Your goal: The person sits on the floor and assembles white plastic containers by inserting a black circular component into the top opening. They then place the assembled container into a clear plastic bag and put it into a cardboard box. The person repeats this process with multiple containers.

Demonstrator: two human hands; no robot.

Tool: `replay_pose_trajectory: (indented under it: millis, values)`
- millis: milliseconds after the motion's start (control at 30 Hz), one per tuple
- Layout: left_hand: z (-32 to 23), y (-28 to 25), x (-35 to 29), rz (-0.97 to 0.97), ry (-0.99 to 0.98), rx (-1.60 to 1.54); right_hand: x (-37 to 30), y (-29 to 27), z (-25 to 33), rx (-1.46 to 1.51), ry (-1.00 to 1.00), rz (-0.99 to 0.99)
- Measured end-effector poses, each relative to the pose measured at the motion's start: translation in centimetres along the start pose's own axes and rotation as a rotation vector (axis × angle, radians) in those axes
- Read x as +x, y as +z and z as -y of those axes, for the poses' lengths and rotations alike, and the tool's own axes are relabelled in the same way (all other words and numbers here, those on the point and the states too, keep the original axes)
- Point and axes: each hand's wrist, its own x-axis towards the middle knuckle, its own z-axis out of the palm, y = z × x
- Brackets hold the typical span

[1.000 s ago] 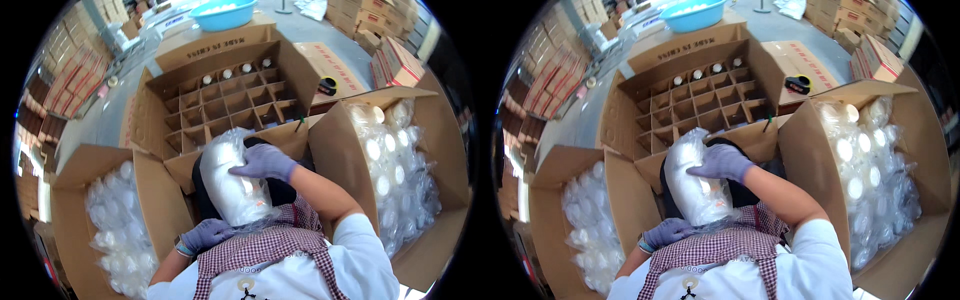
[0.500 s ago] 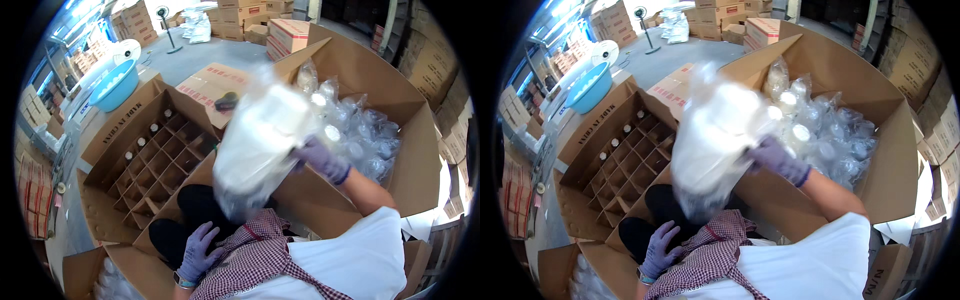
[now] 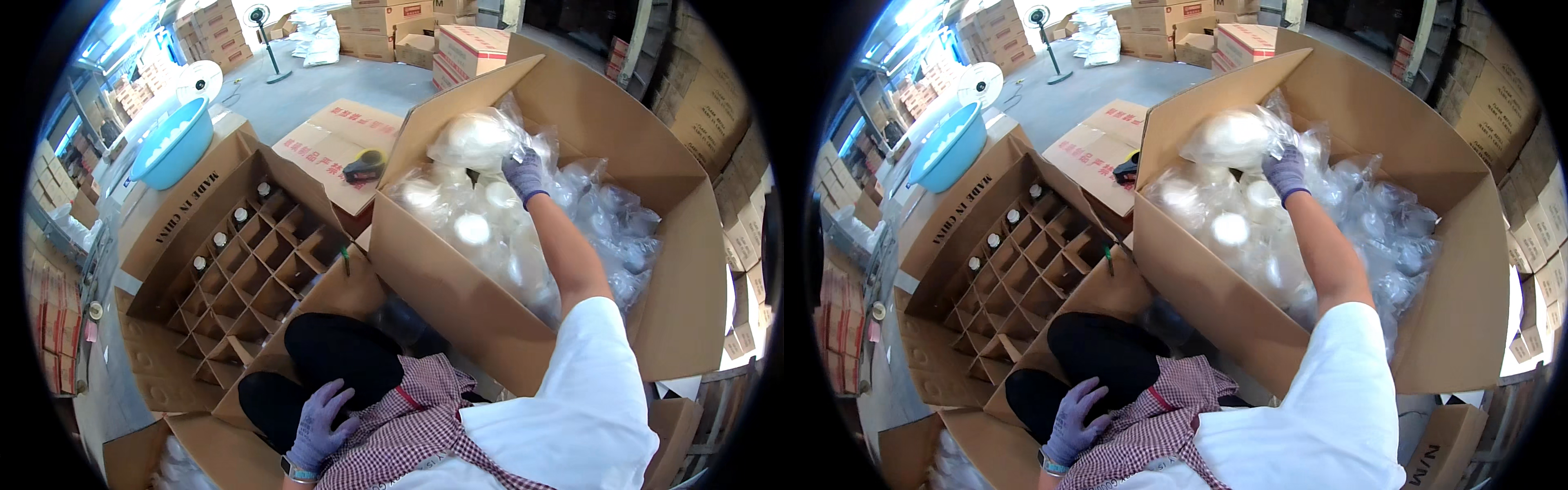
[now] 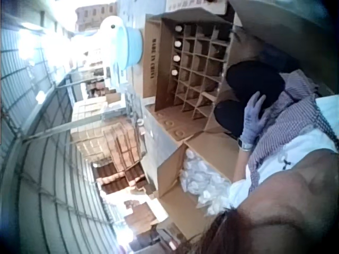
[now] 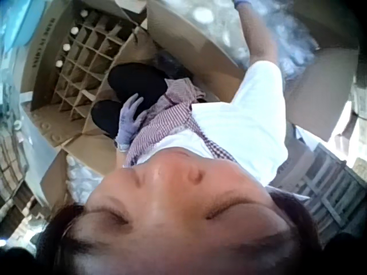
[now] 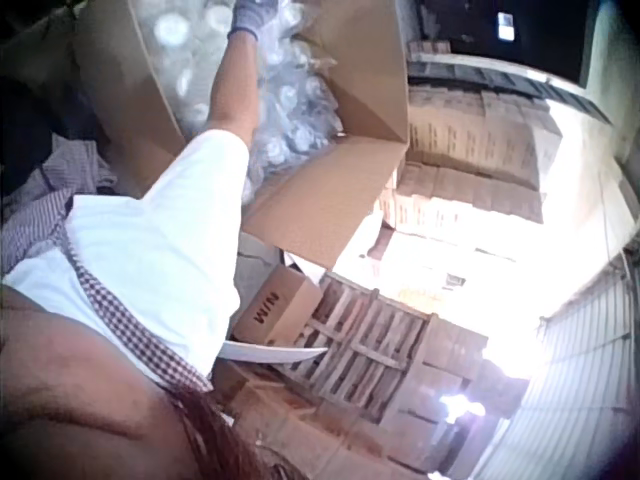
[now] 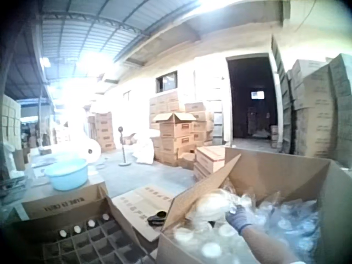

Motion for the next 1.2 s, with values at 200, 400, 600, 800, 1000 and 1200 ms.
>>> replay_pose_trajectory:
  millis: [200, 400, 600, 800, 1000, 1200]
  values:
    - [1.7, -0.4, -2.2, -0.020, -0.209, -0.004, 0.7, 7.5, 3.6, 0.032, 0.176, 0.834]
    - [2.6, -0.7, -0.8, -0.003, -0.224, -0.053, 1.3, 9.9, 1.4, -0.136, -0.366, 1.163]
    - [2.3, -1.8, -3.3, -0.108, -0.399, -0.135, 6.1, -1.0, 11.6, -0.518, -0.390, 0.910]
    - [3.7, -2.5, -2.4, -0.112, -0.317, -0.162, 3.3, 2.1, 15.5, -0.443, -0.372, 0.738]
    - [4.3, -1.6, -3.1, -0.124, -0.192, -0.117, 1.6, 1.0, 14.4, 0.004, -0.198, 0.797]
    - [5.1, -1.4, -5.4, -0.167, -0.210, -0.121, 10.8, -19.9, 17.5, 0.327, 0.052, 0.803]
